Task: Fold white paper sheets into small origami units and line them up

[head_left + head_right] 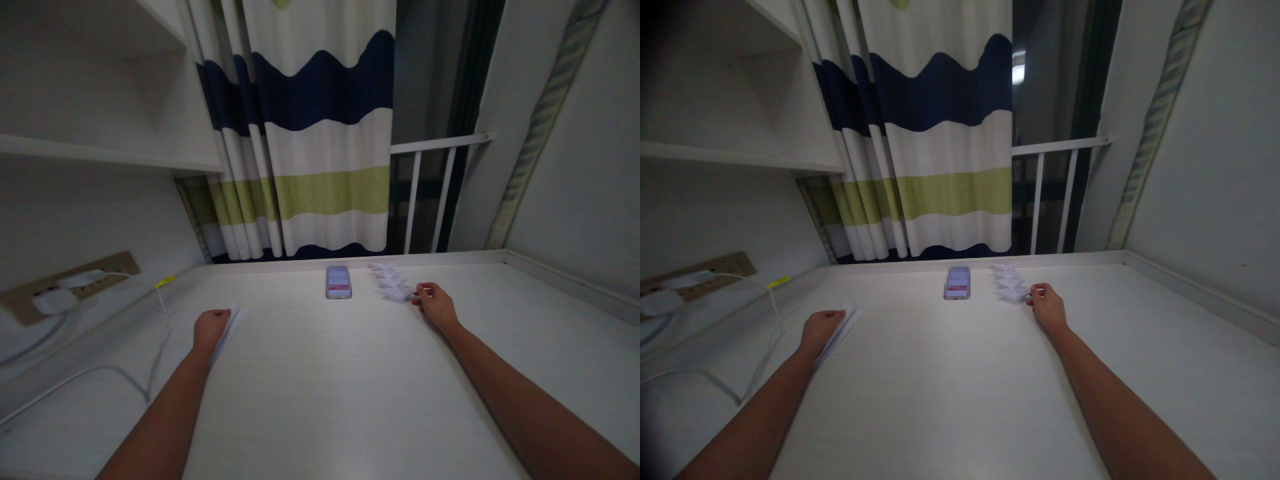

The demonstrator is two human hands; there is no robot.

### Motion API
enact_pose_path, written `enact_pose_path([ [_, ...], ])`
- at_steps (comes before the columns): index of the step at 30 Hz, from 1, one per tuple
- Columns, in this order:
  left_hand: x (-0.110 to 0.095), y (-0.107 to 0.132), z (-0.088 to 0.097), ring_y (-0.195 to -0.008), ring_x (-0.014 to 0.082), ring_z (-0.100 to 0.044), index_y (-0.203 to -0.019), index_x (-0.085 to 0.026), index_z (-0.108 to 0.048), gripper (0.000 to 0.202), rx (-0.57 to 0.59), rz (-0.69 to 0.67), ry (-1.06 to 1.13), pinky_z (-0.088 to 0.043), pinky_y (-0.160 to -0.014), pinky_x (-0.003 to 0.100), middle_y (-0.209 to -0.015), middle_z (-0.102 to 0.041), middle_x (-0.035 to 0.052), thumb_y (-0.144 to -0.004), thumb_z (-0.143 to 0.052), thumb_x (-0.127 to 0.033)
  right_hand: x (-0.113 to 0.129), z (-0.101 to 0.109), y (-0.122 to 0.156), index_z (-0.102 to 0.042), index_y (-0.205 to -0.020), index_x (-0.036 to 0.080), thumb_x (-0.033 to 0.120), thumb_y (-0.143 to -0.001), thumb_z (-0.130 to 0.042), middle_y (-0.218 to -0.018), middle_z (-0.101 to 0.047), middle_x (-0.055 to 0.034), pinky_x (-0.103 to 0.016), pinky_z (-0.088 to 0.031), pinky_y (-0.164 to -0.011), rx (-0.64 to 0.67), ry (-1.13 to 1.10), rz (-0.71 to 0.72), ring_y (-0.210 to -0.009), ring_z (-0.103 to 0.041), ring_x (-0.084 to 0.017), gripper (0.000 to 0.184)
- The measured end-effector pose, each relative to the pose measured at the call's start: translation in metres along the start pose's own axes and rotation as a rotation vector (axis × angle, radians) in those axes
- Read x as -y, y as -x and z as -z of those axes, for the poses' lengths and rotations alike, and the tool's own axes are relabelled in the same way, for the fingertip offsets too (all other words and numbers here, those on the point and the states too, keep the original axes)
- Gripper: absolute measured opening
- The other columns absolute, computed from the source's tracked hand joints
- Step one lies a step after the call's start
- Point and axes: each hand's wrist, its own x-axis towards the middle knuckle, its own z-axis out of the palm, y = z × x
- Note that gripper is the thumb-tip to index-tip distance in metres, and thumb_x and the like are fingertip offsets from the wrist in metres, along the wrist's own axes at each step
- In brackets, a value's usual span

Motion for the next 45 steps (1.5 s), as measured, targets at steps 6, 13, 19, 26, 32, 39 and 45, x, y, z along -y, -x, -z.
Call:
enact_pose_path([
  [6,0.004,-0.001,-0.003,-0.077,0.0248,-0.059,-0.072,-0.012,-0.066,0.031,-0.013,0.123,0.191,-0.042,-0.063,0.028,-0.074,-0.066,0.0090,-0.061,-0.053,-0.038,-0.003,0.000,-0.001,-0.049,-0.090,0.014,0.036,-0.076,-0.041,-0.084,-0.063,-0.0105,-0.019,-0.044,-0.043,0.003,-0.021,0.012,-0.057,-0.062,-0.013,0.027],
  [13,0.002,0.000,-0.008,-0.063,0.0195,-0.056,-0.057,-0.017,-0.057,0.022,-0.102,0.094,0.277,-0.038,-0.055,0.025,-0.061,-0.060,0.0034,-0.058,-0.054,-0.039,-0.001,0.000,0.001,-0.050,-0.090,0.014,0.036,-0.076,-0.041,-0.083,-0.063,-0.0110,-0.020,-0.045,-0.044,0.008,-0.019,0.016,-0.058,-0.062,-0.014,0.028],
  [19,0.002,0.000,-0.011,-0.058,0.0152,-0.049,-0.057,-0.018,-0.050,0.024,-0.140,0.051,0.272,-0.033,-0.051,0.023,-0.055,-0.052,-0.0001,-0.067,-0.043,-0.039,0.001,0.001,0.002,-0.049,-0.091,0.014,0.036,-0.076,-0.041,-0.084,-0.063,-0.0110,-0.020,-0.045,-0.044,0.010,-0.021,0.011,-0.058,-0.062,-0.014,0.027],
  [26,0.002,0.000,-0.011,-0.056,0.0147,-0.047,-0.057,-0.019,-0.046,0.023,-0.163,0.058,0.252,-0.032,-0.051,0.023,-0.055,-0.049,0.0001,-0.070,-0.040,-0.036,0.001,0.001,0.001,-0.050,-0.090,0.015,0.036,-0.076,-0.041,-0.083,-0.064,-0.0100,-0.020,-0.044,-0.045,0.005,-0.005,0.016,-0.058,-0.062,-0.014,0.027],
  [32,-0.003,0.006,0.002,-0.061,0.0181,-0.050,-0.067,-0.018,-0.049,0.022,-0.333,-0.011,0.119,-0.036,-0.057,0.028,-0.065,-0.055,0.0050,-0.073,-0.037,-0.036,-0.001,0.001,0.000,-0.050,-0.090,0.015,0.036,-0.076,-0.040,-0.082,-0.063,-0.0083,-0.021,-0.044,-0.049,-0.007,0.028,0.047,-0.056,-0.061,-0.012,0.027],
  [39,-0.037,0.017,0.030,-0.067,0.0168,-0.053,-0.074,-0.016,-0.051,0.023,-0.678,-0.271,0.352,-0.040,-0.064,0.028,-0.072,-0.056,0.0049,-0.075,-0.039,-0.036,0.000,0.000,-0.001,-0.049,-0.091,0.014,0.036,-0.076,-0.039,-0.077,-0.062,-0.0067,-0.022,-0.043,-0.051,-0.017,0.037,0.067,-0.052,-0.059,-0.012,0.028],
  [45,-0.092,0.035,0.030,-0.048,0.0099,-0.045,-0.080,-0.017,-0.049,0.022,-0.478,-0.300,0.808,-0.034,-0.046,0.019,-0.053,-0.047,-0.0040,-0.073,-0.045,-0.037,0.007,0.006,0.002,-0.051,-0.088,0.013,0.035,-0.074,-0.040,-0.074,-0.058,-0.0081,-0.030,-0.042,-0.064,-0.171,0.201,0.196,-0.064,-0.056,-0.017,0.029],
])
